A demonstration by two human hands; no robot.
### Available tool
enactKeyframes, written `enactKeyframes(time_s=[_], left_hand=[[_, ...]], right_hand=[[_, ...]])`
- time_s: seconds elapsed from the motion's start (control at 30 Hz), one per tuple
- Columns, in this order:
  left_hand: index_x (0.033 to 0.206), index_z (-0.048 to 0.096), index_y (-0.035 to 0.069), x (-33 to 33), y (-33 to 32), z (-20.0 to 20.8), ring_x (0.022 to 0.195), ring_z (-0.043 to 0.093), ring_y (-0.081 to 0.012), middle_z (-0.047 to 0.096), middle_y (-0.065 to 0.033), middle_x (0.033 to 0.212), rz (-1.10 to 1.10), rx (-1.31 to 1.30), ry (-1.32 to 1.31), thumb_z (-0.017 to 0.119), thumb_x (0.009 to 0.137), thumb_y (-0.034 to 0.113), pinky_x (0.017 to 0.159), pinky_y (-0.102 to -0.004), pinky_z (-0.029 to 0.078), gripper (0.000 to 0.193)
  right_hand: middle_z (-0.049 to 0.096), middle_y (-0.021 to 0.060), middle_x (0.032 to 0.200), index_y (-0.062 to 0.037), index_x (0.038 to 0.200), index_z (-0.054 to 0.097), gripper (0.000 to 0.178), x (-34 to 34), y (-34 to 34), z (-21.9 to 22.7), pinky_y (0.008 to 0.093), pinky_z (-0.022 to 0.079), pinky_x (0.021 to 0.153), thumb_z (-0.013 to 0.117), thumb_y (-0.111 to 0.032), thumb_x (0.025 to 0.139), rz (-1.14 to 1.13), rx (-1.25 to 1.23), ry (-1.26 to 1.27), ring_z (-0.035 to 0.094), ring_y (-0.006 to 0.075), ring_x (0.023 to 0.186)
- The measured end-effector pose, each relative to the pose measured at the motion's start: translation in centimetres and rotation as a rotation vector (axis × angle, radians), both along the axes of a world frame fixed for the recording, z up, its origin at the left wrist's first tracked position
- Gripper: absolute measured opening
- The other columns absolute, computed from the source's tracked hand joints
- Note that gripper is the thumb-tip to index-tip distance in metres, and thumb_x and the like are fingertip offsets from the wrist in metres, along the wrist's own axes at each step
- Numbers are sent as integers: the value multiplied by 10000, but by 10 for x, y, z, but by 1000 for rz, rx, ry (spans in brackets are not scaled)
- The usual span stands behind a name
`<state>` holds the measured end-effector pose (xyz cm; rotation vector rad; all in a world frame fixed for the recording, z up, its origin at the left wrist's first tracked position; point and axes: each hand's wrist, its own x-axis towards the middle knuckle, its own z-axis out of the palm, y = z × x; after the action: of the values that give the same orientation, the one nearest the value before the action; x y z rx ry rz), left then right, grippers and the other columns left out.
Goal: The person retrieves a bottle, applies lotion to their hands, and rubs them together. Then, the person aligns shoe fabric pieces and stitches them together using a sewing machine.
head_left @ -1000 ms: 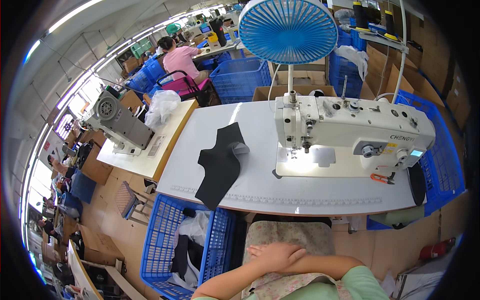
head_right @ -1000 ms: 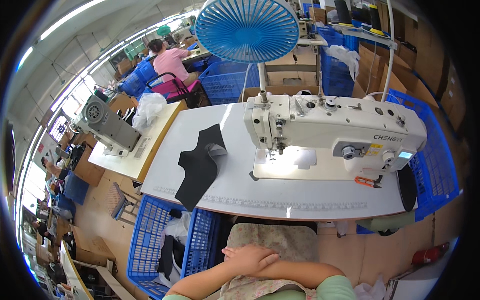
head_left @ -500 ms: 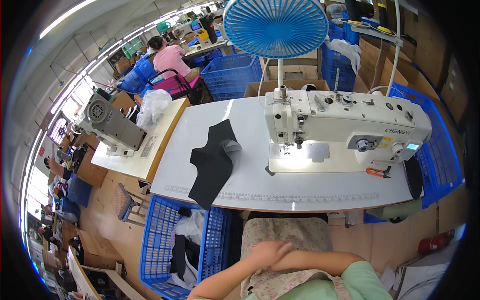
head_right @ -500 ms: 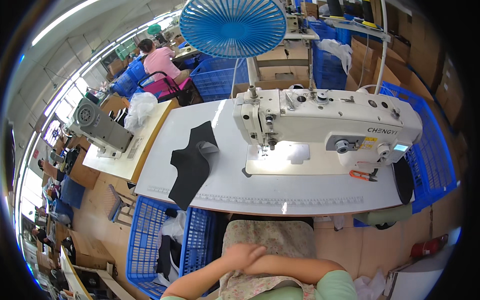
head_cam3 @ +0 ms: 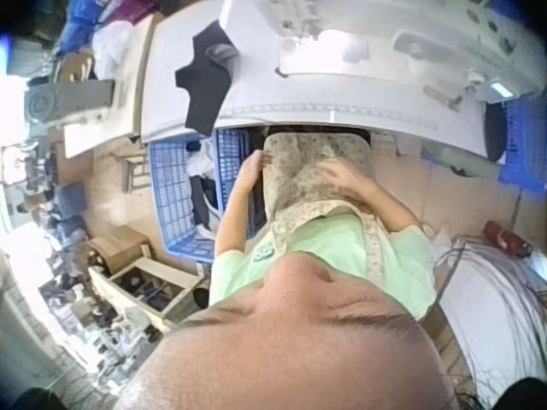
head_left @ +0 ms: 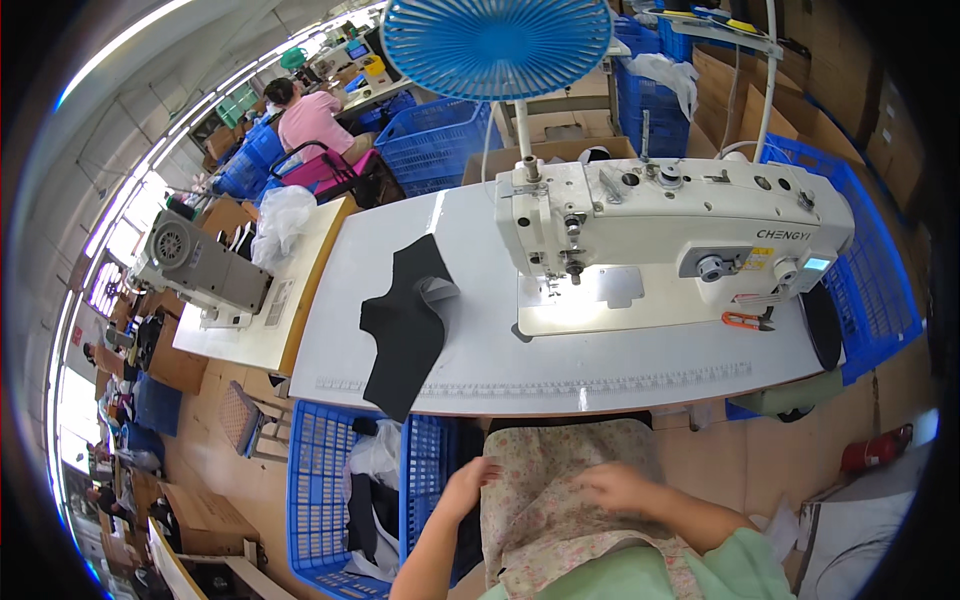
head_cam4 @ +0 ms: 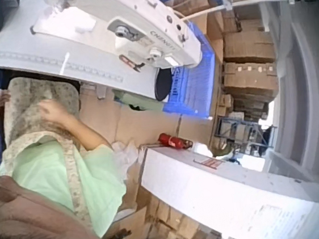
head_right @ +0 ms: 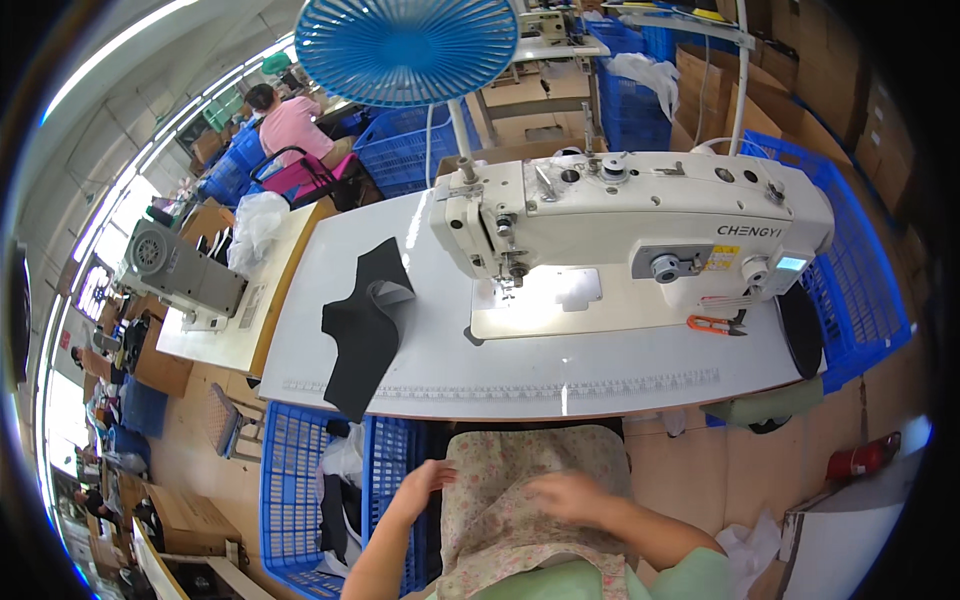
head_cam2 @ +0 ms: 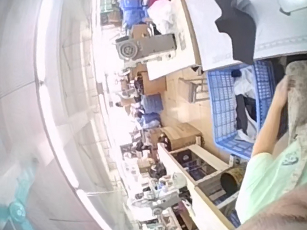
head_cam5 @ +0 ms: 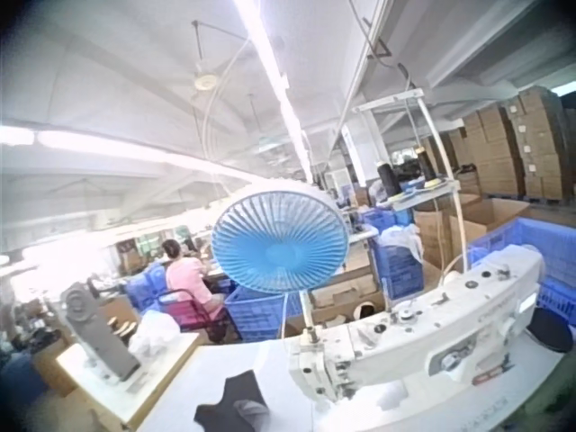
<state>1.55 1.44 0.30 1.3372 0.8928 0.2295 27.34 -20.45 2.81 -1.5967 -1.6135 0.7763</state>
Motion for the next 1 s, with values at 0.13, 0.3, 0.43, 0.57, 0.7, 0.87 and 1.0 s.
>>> enactKeyframes(time_s=[0.13, 0.3, 0.43, 0.57, 0.7, 0.87, 1.0], left_hand=[[1139, 664, -52, -94, 4, -105, 1075, 635, -322, 698, -148, 1125, 87, 395, 692, 519, 956, 394, 936, -415, 480, 503], [1153, 659, 55, -123, -50, -209, 899, 690, -272, 720, -108, 986, 256, -890, 401, 538, 959, 361, 833, -457, 554, 382], [1224, 616, 40, -83, -38, -196, 1011, 639, -280, 676, -145, 1093, 281, -633, 192, 595, 936, 310, 894, -422, 517, 394], [1296, 573, 26, -39, -5, -140, 1123, 588, -287, 632, -182, 1200, 183, -116, 84, 653, 914, 258, 954, -387, 481, 454], [1147, 628, 38, -8, -15, -66, 1089, 557, -324, 610, -176, 1154, -286, 689, 215, 771, 791, 244, 951, -413, 461, 435], [1051, 683, 54, 13, -23, -23, 1065, 542, -379, 623, -172, 1080, -623, 788, 329, 757, 761, 220, 938, -446, 449, 343], [975, 679, 49, 38, -3, -46, 1031, 574, -373, 647, -169, 1060, -873, 821, 475, 644, 778, 164, 898, -446, 477, 231]], right_hand=[[703, 178, 974, -33, 1055, 713, 257, 57, -93, -98, 411, 527, 767, 625, -221, 903, -891, -146, 157, 685, 302, 879], [698, 217, 986, 13, 1068, 690, 337, 56, -158, -210, 390, 517, 847, 606, -264, 897, -1002, -774, 452, 670, 354, 932], [654, 234, 1090, 9, 1159, 652, 398, 44, -126, -207, 394, 488, 902, 680, -267, 873, -1178, -477, 587, 630, 342, 1019], [626, 172, 1185, -98, 1157, 681, 411, 57, -83, -158, 409, 497, 911, 743, -290, 799, -646, -188, -72, 615, 327, 1046], [621, 109, 1195, -149, 1022, 725, 338, 59, -65, -131, 425, 508, 910, 760, -296, 719, -315, -279, -163, 614, 333, 1060], [634, 99, 1077, -156, 914, 748, 198, 43, -57, -145, 406, 518, 861, 737, -251, 740, -320, -285, -226, 627, 316, 970], [597, 241, 1233, 19, 1276, 594, 491, 31, -45, -163, 549, 394, 1024, 664, -307, 916, -433, -439, -143, 541, 442, 1142]])
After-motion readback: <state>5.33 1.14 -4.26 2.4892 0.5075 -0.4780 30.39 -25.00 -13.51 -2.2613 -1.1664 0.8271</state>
